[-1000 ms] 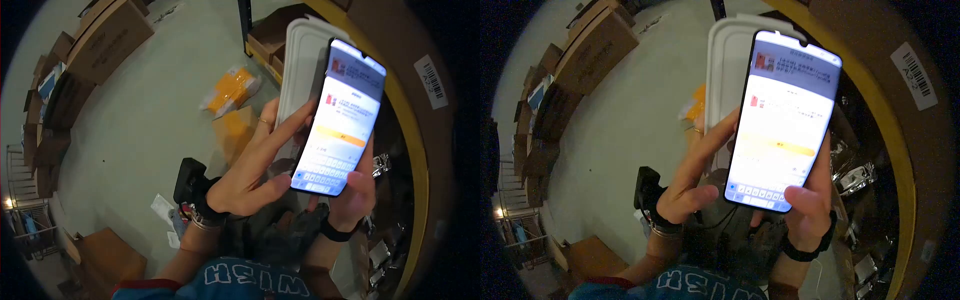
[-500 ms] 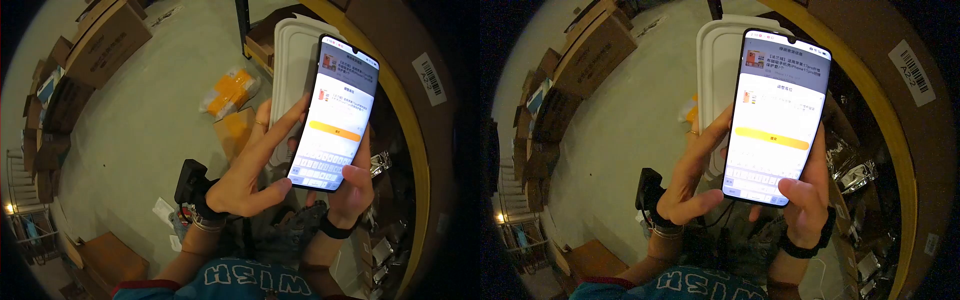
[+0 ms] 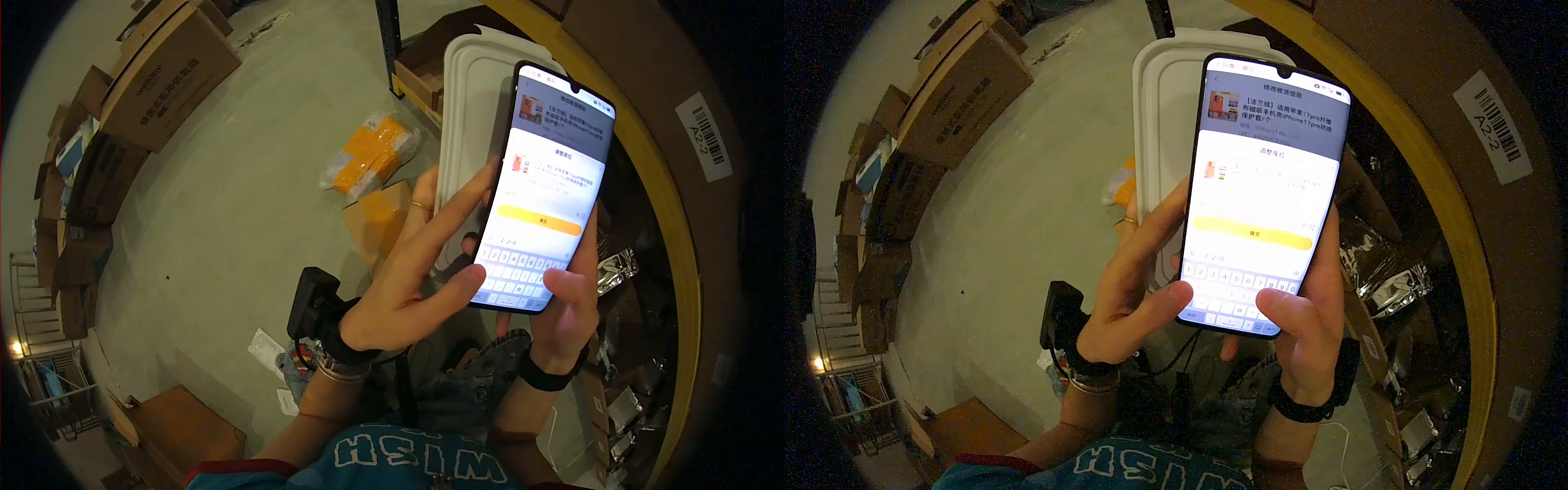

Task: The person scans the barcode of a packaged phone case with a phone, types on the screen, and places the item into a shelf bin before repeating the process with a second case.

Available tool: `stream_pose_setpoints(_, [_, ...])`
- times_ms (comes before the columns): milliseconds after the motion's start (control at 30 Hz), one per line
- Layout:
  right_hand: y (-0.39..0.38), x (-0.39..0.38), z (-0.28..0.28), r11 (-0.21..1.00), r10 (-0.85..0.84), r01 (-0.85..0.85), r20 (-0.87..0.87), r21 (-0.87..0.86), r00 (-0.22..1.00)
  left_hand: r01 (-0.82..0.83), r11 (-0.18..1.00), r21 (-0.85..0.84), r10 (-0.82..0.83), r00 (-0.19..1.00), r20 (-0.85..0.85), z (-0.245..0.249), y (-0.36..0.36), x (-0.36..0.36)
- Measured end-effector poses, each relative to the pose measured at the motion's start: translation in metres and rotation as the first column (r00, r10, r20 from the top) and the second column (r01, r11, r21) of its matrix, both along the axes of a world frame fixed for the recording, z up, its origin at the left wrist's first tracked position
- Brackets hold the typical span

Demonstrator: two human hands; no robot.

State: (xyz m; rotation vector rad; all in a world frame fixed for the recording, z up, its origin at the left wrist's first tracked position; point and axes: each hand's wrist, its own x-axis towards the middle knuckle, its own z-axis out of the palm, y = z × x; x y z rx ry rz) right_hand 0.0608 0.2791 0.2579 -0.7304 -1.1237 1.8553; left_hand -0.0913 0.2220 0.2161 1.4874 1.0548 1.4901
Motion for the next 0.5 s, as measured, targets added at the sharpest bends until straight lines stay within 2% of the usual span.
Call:
stream_pose_setpoints(133, [-0.001,-0.001,-0.006,0.997,-0.051,0.049,0.034,0.058,0.998,0.009,1.0,-0.008,-0.009,1.0,0.025,0.0,0.001,0.0])
stream_pose_setpoints(267, [-0.001,0.002,-0.011,0.991,-0.022,0.015,0.046,0.136,0.999,-0.006,1.0,-0.019,0.007,0.999,0.04,0.003,0.0,0.003])
stream_pose_setpoints(367, [-0.002,0.0,-0.009,0.995,-0.03,0.025,0.044,0.102,0.999,0.0,1.0,-0.013,0.001,1.0,0.027,0.003,0.0,0.002])
stream_pose_setpoints(467, [-0.001,-0.001,-0.005,0.994,-0.049,0.035,0.139,0.103,0.989,0.015,1.0,-0.004,-0.015,1.0,0.012,0.002,0.001,0.001])
stream_pose_setpoints(500, [0.0,0.0,-0.006,0.992,-0.044,0.029,0.124,0.124,0.991,0.02,1.0,0.0,-0.02,1.0,0.009,0.002,0.001,0.001])
